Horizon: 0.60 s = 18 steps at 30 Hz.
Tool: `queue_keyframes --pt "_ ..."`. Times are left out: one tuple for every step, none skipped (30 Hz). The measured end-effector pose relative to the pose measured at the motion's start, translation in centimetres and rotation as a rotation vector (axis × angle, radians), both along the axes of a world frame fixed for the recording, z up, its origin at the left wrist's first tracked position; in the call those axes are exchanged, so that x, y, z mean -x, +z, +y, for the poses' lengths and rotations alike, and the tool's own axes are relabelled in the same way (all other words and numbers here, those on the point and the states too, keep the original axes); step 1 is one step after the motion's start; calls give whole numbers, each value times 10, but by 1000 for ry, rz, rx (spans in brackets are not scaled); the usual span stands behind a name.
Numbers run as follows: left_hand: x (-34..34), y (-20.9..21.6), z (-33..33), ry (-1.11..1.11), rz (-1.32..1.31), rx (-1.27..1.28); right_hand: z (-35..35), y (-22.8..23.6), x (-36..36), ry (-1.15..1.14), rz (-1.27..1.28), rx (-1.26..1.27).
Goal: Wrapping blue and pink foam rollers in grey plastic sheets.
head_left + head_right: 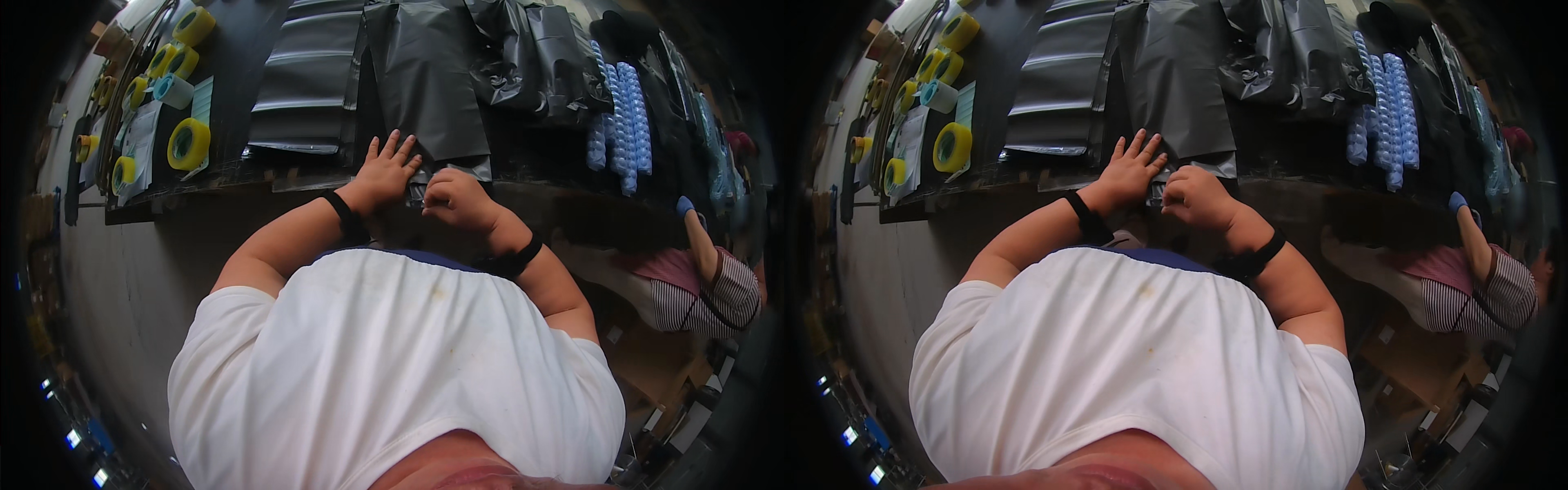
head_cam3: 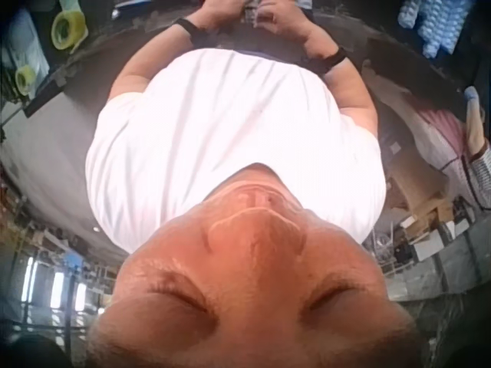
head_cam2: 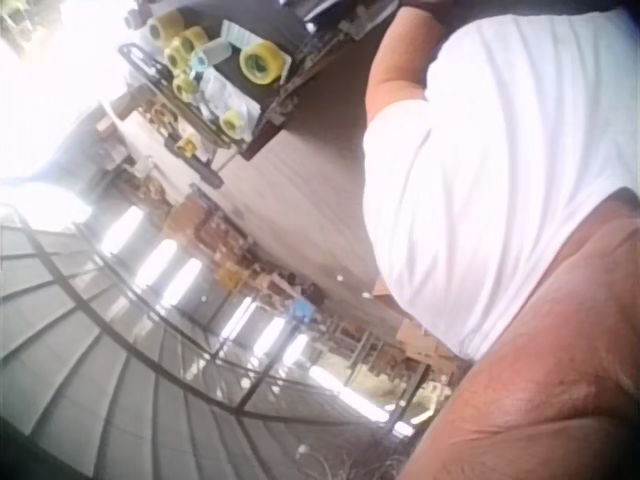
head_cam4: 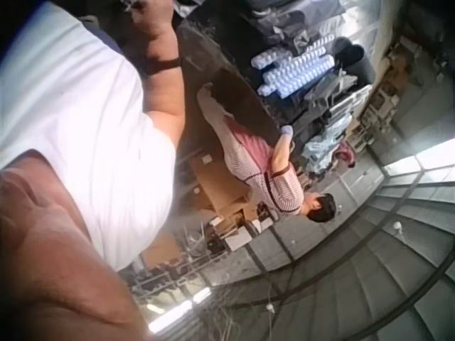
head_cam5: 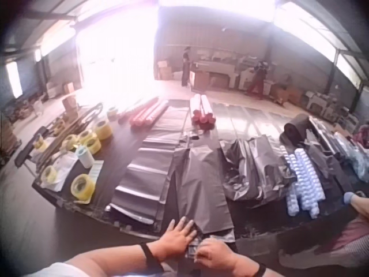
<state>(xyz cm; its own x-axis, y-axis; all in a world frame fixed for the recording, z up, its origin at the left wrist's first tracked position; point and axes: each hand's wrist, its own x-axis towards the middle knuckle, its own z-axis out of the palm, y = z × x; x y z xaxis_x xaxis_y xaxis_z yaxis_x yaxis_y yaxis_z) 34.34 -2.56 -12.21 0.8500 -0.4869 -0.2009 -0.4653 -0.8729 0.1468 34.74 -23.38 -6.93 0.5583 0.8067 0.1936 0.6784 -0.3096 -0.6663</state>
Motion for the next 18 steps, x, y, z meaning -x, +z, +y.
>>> queue_keyframes --pt "0 -1 3 -7 -16 -32 -9 6 3 41 85 -47" --pt "0 -9 6 -17 -41 2 -20 14 11 50 154 -54" --pt "1 -10 8 -27 -51 5 -38 18 22 17 241 -55" --pt "2 -9 8 -45 -60 -3 -61 17 32 0 273 -64" --pt "3 -9 10 -57 -69 -13 -87 18 45 -54 304 -20" --pt "4 -19 17 -69 -128 10 -114 20 59 -116 411 50" --pt "6 -25 20 -79 -142 16 -146 14 76 -156 378 158" --pt "9 -31 22 -80 -159 30 -181 1 95 -212 363 340" --pt "7 -31 24 -82 -180 44 -228 -22 125 -350 454 950" --pt "8 -29 22 -80 -182 62 -243 -30 136 -326 556 1369" --pt "13 -25 22 -89 -184 66 -250 -40 147 -337 561 1370" --pt "10 -19 16 -92 -171 82 -261 -46 149 -367 601 1496" --pt "11 -15 16 -89 -151 88 -268 -54 154 -382 641 1616" --pt "9 -19 14 -75 -198 110 -277 -58 163 -377 357 1499" --pt "9 -23 25 -44 -208 83 -215 -21 98 -464 523 1324" --pt "4 -25 19 -64 -236 89 -208 -21 81 -559 294 1088" --pt "16 -30 26 -51 -244 71 -188 -8 76 -543 222 1066" --pt "11 -31 17 -67 -253 102 -174 -16 37 -590 -324 561"
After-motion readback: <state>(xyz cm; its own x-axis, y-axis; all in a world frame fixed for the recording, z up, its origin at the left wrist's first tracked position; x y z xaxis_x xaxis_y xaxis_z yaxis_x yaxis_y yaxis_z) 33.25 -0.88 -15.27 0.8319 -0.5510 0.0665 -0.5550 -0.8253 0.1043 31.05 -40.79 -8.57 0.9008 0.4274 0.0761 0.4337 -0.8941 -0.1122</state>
